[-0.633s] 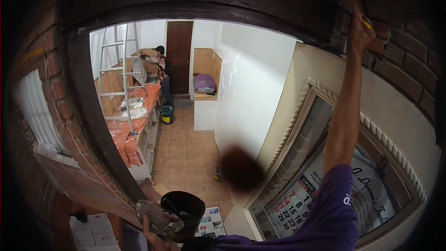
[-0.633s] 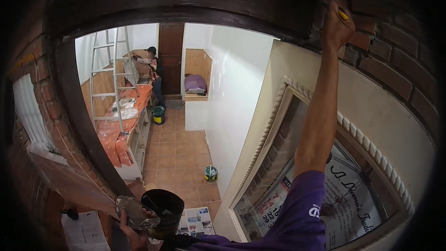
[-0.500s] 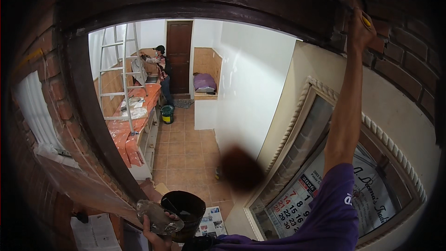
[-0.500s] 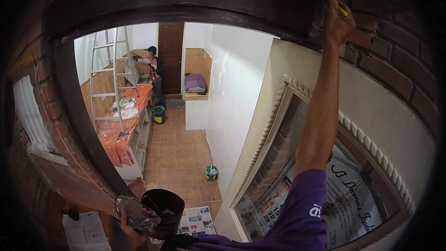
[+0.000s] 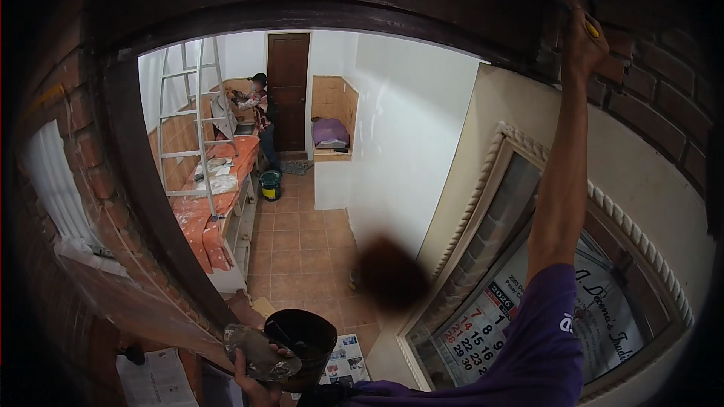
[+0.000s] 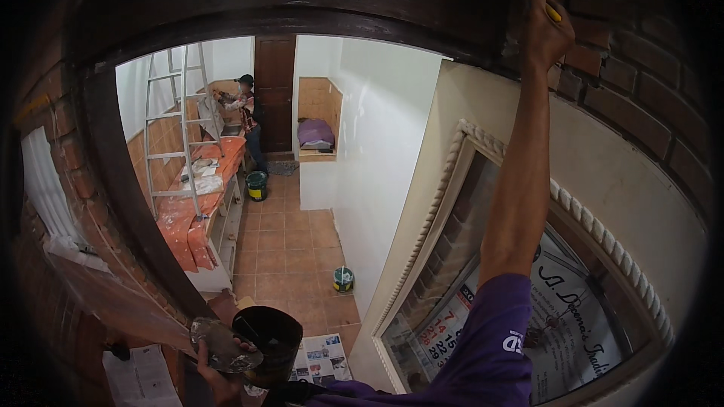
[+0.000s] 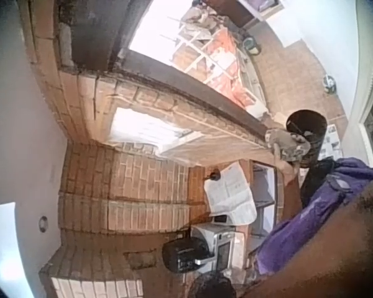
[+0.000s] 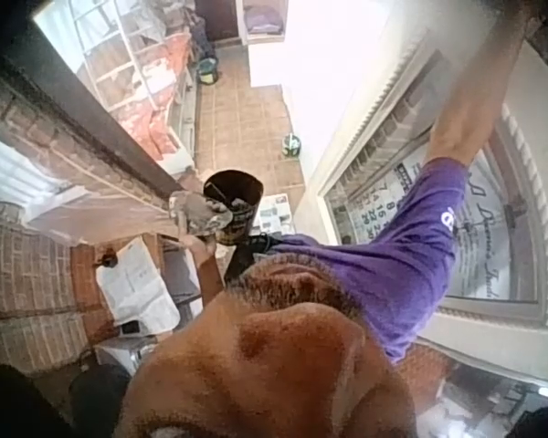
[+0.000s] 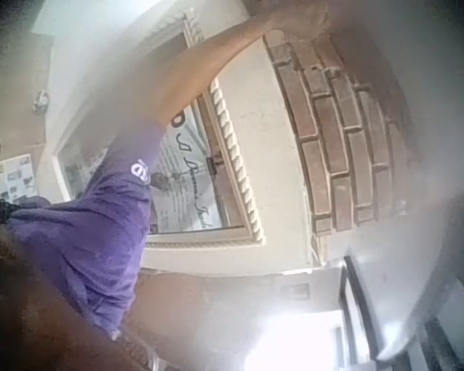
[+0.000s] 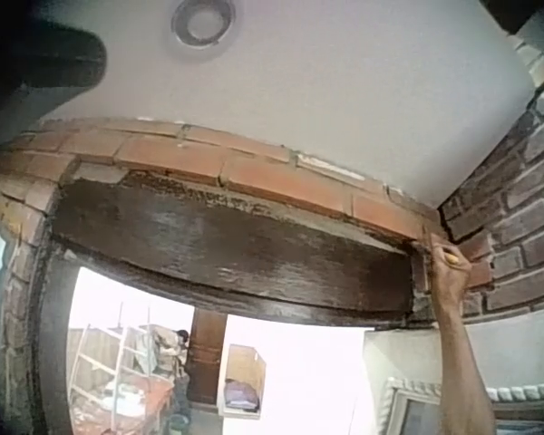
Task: The recorder is painting the upper part of a door frame with a dark brown paint using a brush.
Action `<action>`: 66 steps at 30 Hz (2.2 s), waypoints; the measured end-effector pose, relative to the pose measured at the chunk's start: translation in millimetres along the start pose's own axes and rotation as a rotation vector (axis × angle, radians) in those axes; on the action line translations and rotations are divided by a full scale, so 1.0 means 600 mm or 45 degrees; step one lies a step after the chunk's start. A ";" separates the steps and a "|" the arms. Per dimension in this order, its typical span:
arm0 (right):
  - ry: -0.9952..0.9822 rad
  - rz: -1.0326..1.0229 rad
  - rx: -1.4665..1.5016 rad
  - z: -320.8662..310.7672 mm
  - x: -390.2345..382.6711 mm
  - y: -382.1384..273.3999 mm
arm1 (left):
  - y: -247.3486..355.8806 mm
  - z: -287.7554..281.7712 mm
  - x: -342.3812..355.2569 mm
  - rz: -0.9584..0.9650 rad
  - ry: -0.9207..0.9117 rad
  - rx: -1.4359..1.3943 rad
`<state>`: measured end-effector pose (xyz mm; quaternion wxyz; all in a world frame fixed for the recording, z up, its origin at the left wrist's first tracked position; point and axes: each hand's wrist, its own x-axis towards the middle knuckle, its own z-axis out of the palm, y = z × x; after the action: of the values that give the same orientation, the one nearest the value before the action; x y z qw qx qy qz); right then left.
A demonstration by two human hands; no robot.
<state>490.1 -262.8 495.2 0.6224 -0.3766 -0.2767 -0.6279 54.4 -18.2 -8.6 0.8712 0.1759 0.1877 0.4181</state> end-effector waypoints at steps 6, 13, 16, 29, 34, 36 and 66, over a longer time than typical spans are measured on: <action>-0.054 -0.076 0.010 -0.005 -0.004 0.011 | -0.002 -0.004 0.008 0.004 0.038 0.041; -0.053 -0.097 0.041 0.000 -0.004 0.004 | -0.002 0.004 0.007 -0.028 0.060 0.022; -0.056 -0.038 0.084 0.000 -0.004 0.004 | -0.002 0.006 0.011 -0.074 0.061 0.020; -0.045 0.012 0.170 -0.008 -0.012 -0.005 | -0.009 -0.004 0.009 -0.023 -0.025 -0.041; -0.043 -0.045 0.014 -0.006 -0.010 -0.002 | -0.009 -0.011 0.013 -0.078 0.000 -0.039; -0.061 -0.072 0.024 -0.004 -0.009 -0.002 | -0.008 -0.013 0.014 -0.083 0.020 -0.041; -0.079 0.038 -0.005 -0.018 -0.009 -0.025 | -0.005 -0.017 0.017 -0.087 0.008 -0.041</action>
<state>473.4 -267.6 486.3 0.6220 -0.4012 -0.2889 -0.6072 57.6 -10.4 -20.5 0.8871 0.1541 0.1895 0.3917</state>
